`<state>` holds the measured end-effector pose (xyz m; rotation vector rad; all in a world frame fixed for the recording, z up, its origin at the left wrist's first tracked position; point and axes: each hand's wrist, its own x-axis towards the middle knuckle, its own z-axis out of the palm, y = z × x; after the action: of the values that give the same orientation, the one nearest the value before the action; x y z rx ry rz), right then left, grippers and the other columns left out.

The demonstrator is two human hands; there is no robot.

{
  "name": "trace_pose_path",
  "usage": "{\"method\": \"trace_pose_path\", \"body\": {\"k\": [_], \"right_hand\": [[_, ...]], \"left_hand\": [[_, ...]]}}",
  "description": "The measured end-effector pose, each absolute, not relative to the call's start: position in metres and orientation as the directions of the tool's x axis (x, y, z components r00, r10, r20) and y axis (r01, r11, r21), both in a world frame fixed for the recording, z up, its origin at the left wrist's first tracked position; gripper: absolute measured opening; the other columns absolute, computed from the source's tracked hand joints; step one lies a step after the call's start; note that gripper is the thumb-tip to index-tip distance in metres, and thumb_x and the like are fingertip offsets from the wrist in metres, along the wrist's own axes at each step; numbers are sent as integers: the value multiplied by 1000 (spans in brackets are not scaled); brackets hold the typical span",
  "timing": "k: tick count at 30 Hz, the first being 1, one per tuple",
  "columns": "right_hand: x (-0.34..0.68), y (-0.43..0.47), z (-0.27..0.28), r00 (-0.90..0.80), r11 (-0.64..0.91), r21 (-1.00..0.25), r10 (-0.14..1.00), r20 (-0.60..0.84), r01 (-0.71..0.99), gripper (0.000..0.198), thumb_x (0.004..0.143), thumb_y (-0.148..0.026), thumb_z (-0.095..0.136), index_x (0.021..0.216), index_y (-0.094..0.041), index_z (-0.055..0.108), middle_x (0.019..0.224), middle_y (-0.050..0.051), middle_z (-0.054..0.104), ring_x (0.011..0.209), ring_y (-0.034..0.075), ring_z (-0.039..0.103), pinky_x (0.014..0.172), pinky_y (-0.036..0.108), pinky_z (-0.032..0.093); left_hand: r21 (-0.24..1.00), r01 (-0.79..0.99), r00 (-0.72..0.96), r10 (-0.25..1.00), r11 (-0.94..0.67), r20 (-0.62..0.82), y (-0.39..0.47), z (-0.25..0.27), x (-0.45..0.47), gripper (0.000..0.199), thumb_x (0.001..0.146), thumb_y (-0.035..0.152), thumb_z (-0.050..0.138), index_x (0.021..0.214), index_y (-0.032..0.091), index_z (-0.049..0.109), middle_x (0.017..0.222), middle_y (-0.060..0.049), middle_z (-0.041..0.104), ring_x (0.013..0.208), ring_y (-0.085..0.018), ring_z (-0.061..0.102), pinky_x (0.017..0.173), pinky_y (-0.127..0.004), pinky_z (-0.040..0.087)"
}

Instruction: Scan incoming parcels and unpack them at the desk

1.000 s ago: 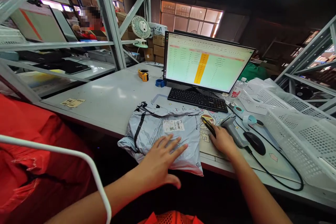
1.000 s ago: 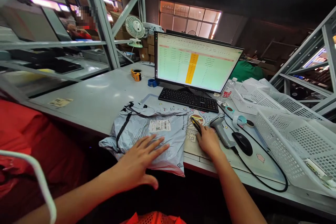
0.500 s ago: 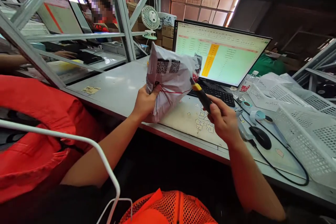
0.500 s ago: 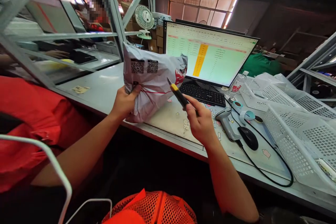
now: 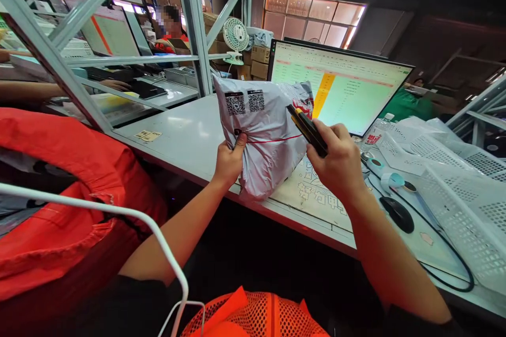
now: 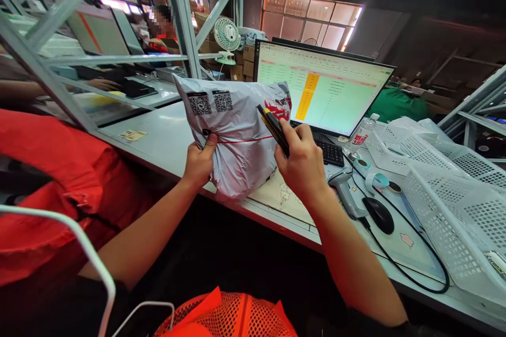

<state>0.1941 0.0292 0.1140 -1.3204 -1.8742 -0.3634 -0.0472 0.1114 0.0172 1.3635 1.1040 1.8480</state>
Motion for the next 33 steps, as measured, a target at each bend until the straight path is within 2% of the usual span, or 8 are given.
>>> {"method": "trace_pose_path", "body": {"k": [10, 13, 18, 22, 25, 28, 31, 33], "right_hand": [[225, -3, 3, -291, 302, -109, 950, 112, 947, 62, 99, -17, 48, 162, -21, 49, 117, 13, 76, 98, 28, 73, 86, 38, 57], [270, -8, -25, -129, 140, -68, 982, 137, 988, 60, 103, -22, 47, 163, -25, 48, 124, 13, 74, 97, 28, 74, 84, 37, 57], [322, 3, -48, 91, -118, 115, 972, 218, 986, 55, 110, -32, 39, 164, -26, 46, 128, 16, 68, 97, 29, 73, 78, 39, 58], [346, 5, -64, 22, -55, 165, 980, 196, 985, 51, 107, -31, 45, 155, -18, 57, 136, 21, 65, 120, 34, 65, 98, 47, 55], [350, 14, -48, -28, 16, 48, 963, 269, 999, 49, 105, -39, 50, 146, -15, 63, 134, 21, 67, 121, 36, 65, 102, 52, 54], [321, 45, -12, -94, 185, -179, 901, 423, 966, 50, 105, -44, 49, 143, -15, 66, 129, 19, 71, 115, 33, 68, 104, 50, 54], [262, 90, 12, -231, 402, -351, 869, 438, 846, 45, 103, -38, 54, 139, -16, 69, 128, 15, 74, 112, 28, 71, 105, 45, 55], [224, 118, 10, -317, 463, -431, 873, 370, 774, 43, 101, -29, 54, 140, -18, 69, 137, 13, 72, 123, 26, 69, 112, 45, 52]], "left_hand": [[881, -353, -583, 811, -314, 56, 132, -4, -71, 61, 72, 71, 83, 88, 16, 64, 86, -5, 70, 91, -23, 70, 86, -35, 57], [846, -488, -532, 842, -214, -94, 130, -17, -72, 48, 83, 61, 81, 95, 15, 68, 93, -8, 75, 99, -26, 73, 91, -38, 60], [901, -433, -224, 968, 8, -116, 92, -55, -57, 39, 87, 46, 80, 111, 18, 72, 120, -12, 78, 111, -25, 74, 91, -33, 62], [915, 199, 394, 826, 351, -403, 42, -60, -90, 76, 82, 84, 67, 110, 13, 71, 90, -16, 80, 73, -27, 76, 61, -34, 61], [894, 423, 648, 641, 147, -412, 17, -27, -114, 78, 87, 87, 56, 107, 14, 71, 78, -10, 77, 65, -22, 72, 55, -28, 55], [899, 337, 721, 690, -279, -57, 29, 11, -100, 52, 103, 63, 52, 95, 16, 73, 86, -7, 77, 76, -19, 71, 68, -29, 56], [575, 436, 613, 696, -692, 373, 71, 14, -56, 25, 106, 33, 56, 110, 17, 74, 110, -9, 76, 104, -23, 69, 99, -38, 53], [362, 558, 649, 664, -747, 371, 97, -4, -29, 28, 103, 28, 63, 126, 15, 70, 129, -14, 71, 122, -29, 62, 109, -45, 48]]}}
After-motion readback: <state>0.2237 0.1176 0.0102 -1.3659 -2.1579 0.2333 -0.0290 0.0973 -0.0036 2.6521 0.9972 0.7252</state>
